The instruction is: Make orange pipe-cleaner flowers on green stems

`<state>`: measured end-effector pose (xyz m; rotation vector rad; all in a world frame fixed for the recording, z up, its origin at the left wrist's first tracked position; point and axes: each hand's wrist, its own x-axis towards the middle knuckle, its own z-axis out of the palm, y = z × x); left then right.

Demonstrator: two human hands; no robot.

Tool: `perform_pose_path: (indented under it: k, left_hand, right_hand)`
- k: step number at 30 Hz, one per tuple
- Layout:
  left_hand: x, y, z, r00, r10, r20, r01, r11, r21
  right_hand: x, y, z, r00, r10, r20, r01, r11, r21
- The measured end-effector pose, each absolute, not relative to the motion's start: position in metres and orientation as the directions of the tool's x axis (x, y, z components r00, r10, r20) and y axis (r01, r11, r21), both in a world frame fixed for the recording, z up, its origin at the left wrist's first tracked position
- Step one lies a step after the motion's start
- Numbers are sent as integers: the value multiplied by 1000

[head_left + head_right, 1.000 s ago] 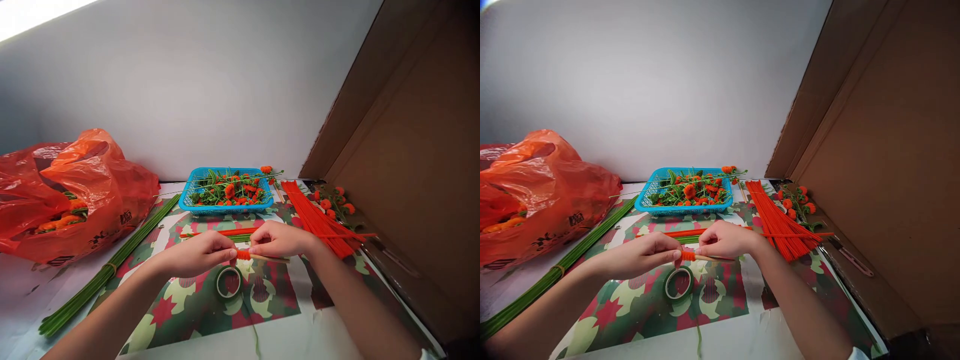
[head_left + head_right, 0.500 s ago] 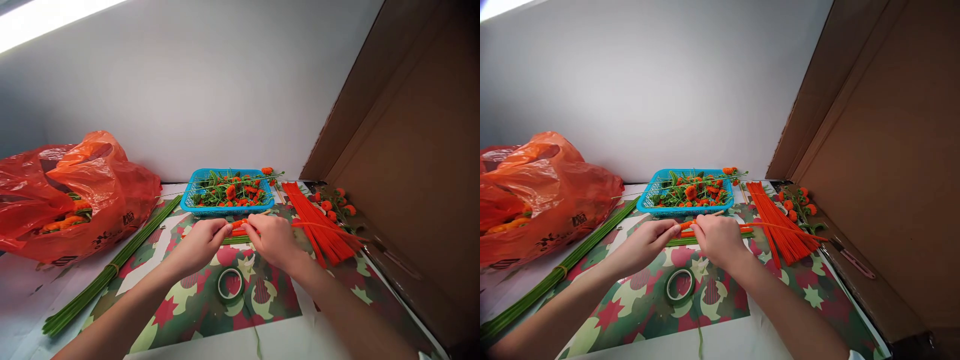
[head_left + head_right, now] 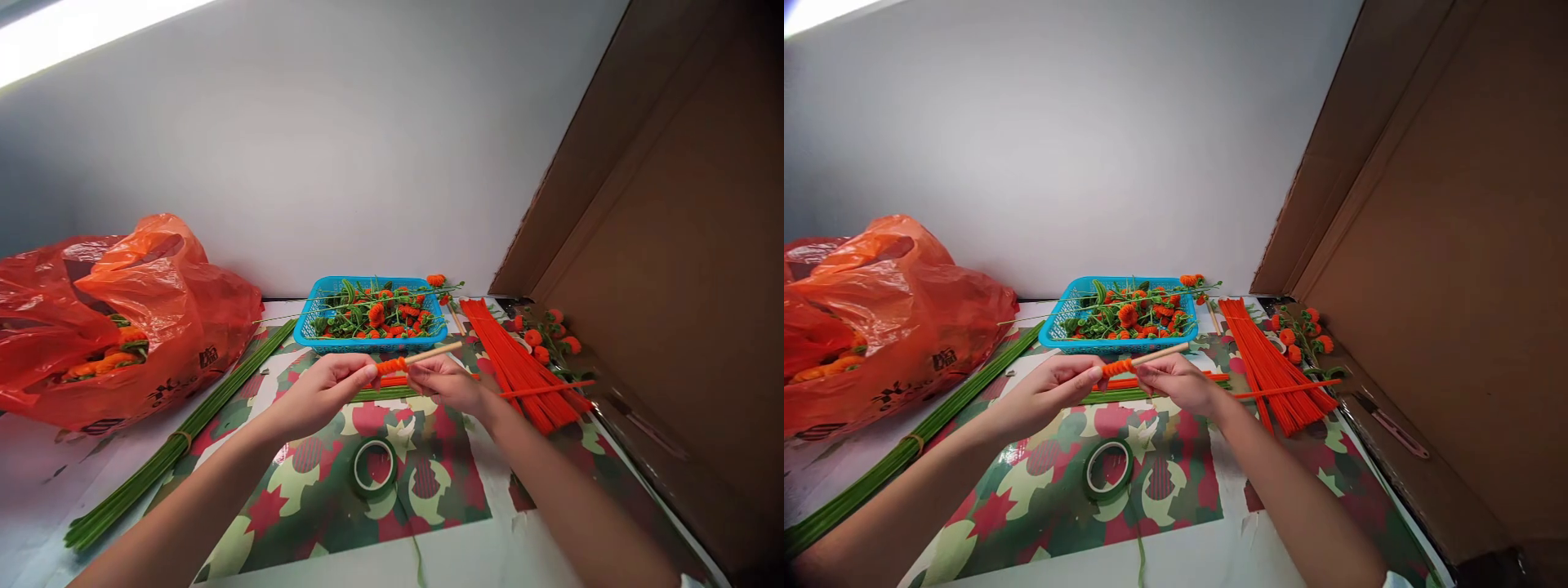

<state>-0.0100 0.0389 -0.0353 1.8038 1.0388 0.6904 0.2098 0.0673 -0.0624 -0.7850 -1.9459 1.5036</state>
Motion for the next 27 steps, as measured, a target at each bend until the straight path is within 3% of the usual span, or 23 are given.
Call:
perform_pose_path:
  k: [4, 8, 14, 20, 27]
  left_hand:
    - [-19, 41, -35, 644, 761, -76, 415, -264, 871]
    - [-23, 42, -35, 678, 719, -154, 508, -306, 805]
    - [-21, 41, -35, 656, 724, -213, 620, -357, 699]
    - [-16, 37, -32, 563, 807, -175, 693, -347, 632]
    - [-12, 35, -31, 465, 876, -129, 718, -288, 634]
  right_hand:
    - [220, 72, -56, -786, 616, -54, 248, 234, -940]
    - [225, 71, -50, -742, 664, -86, 432, 376, -820]
    - [220, 62, -45, -692, 722, 5, 572, 553, -605]
    - [211, 54, -37, -532, 839, 114, 746, 529, -405]
    - [204, 50, -43, -465, 811, 354, 788, 562, -252]
